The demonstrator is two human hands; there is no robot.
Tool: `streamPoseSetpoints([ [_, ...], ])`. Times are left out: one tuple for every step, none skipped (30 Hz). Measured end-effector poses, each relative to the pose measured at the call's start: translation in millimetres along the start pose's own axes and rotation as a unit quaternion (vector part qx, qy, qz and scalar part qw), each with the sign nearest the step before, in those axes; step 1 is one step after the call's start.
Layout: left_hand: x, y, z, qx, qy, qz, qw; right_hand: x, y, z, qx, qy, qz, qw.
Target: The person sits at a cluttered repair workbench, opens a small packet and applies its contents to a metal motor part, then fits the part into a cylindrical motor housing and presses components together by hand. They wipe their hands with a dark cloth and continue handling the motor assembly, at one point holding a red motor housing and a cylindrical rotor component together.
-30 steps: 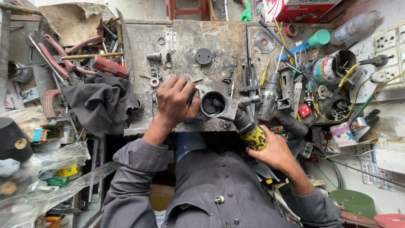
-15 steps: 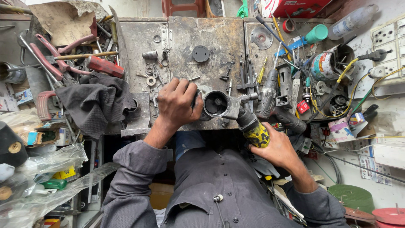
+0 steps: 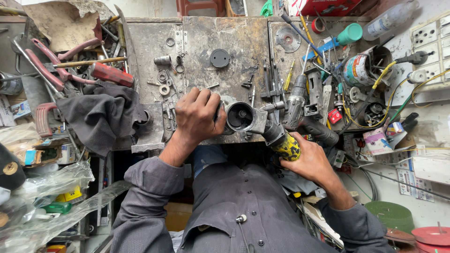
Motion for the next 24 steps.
streamPoseSetpoints([
  [1.7,-1.1,-2.0,0.005,-0.001,0.002,1.000,0.0,-0.6,-1.2,0.004,0.002,-0.001,1.000],
  [3.3,-1.5,-5.1,0.010,-0.003,0.005,1.000,-0.1,-1.3,-2.9,0.008,0.005,-0.001,1.000],
  [4.9,-1.9,-8.4,0.015,-0.004,0.008,1.000,0.8,-1.9,-4.9,0.014,0.001,0.003,1.000],
  [7.0,-2.4,-12.3,0.020,-0.002,0.009,1.000,2.0,-2.6,-7.4,0.022,-0.003,0.007,1.000],
  [8.9,-2.8,-16.7,0.025,0.001,0.011,1.000,3.2,-2.5,-10.1,0.029,-0.008,0.012,0.999],
  [10.7,-3.7,-20.0,0.030,0.003,0.012,0.999,3.0,-3.2,-10.1,0.017,-0.012,0.009,1.000],
  [12.7,-5.1,-22.5,0.037,0.002,0.016,0.999,2.5,-3.9,-10.2,0.006,-0.016,0.005,1.000],
  [14.7,-6.0,-24.8,0.043,0.002,0.022,0.999,2.6,-3.5,-10.6,-0.004,-0.021,0.003,1.000],
  [16.5,-6.8,-26.9,0.048,0.002,0.029,0.998,2.9,-3.0,-11.9,-0.008,-0.015,0.003,1.000],
  [17.6,-8.1,-27.5,0.050,0.008,0.033,0.998,2.9,-3.4,-13.1,-0.013,-0.008,0.003,1.000],
  [18.1,-9.6,-27.1,0.051,0.012,0.036,0.998,2.9,-3.8,-13.6,-0.019,-0.002,0.002,1.000],
  [18.5,-10.9,-26.9,0.053,0.017,0.039,0.998,3.2,-4.0,-15.1,-0.016,-0.001,0.003,1.000],
  [18.7,-11.6,-27.1,0.053,0.013,0.042,0.998,3.5,-3.8,-16.1,-0.014,-0.001,0.003,1.000],
  [18.7,-12.2,-27.1,0.051,0.008,0.043,0.998,3.9,-3.8,-16.5,-0.012,0.000,0.004,1.000],
  [18.2,-12.7,-26.6,0.049,0.002,0.044,0.998,4.5,-3.5,-16.2,-0.012,0.003,0.007,1.000],
  [17.2,-12.9,-26.0,0.046,0.002,0.043,0.998,5.4,-3.0,-15.5,-0.013,0.007,0.010,1.000],
  [16.2,-13.3,-25.6,0.045,0.003,0.041,0.998,6.1,-2.5,-14.6,-0.012,0.010,0.013,1.000],
  [15.5,-13.6,-25.2,0.044,0.005,0.040,0.998,6.2,-2.4,-12.7,-0.016,0.016,0.011,1.000],
  [15.3,-13.3,-24.9,0.045,0.010,0.045,0.998,6.2,-2.1,-10.7,-0.020,0.023,0.010,0.999],
  [14.7,-12.8,-23.9,0.045,0.014,0.050,0.998,6.3,-2.3,-8.5,-0.024,0.029,0.009,0.999],
  [14.3,-12.6,-22.6,0.047,0.018,0.055,0.997,6.1,-3.2,-5.7,-0.032,0.024,0.011,0.999],
  [12.6,-12.2,-21.4,0.049,0.022,0.053,0.997,5.6,-4.3,-2.8,-0.043,0.019,0.013,0.999],
  [10.6,-11.6,-19.9,0.050,0.026,0.051,0.997,4.6,-5.7,0.3,-0.054,0.014,0.016,0.998],
  [8.6,-10.8,-18.0,0.052,0.029,0.049,0.997,5.7,-7.8,2.5,-0.058,0.011,0.033,0.998],
])
Point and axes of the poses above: each hand's wrist, its own y-axis away from the middle knuckle, its own x-axis out of the palm, z = x × y, the point moved 8 cm from there along -y, towards the middle knuckle, and after that the axes turned 4 degrees about -x, right-handed, at the moved point
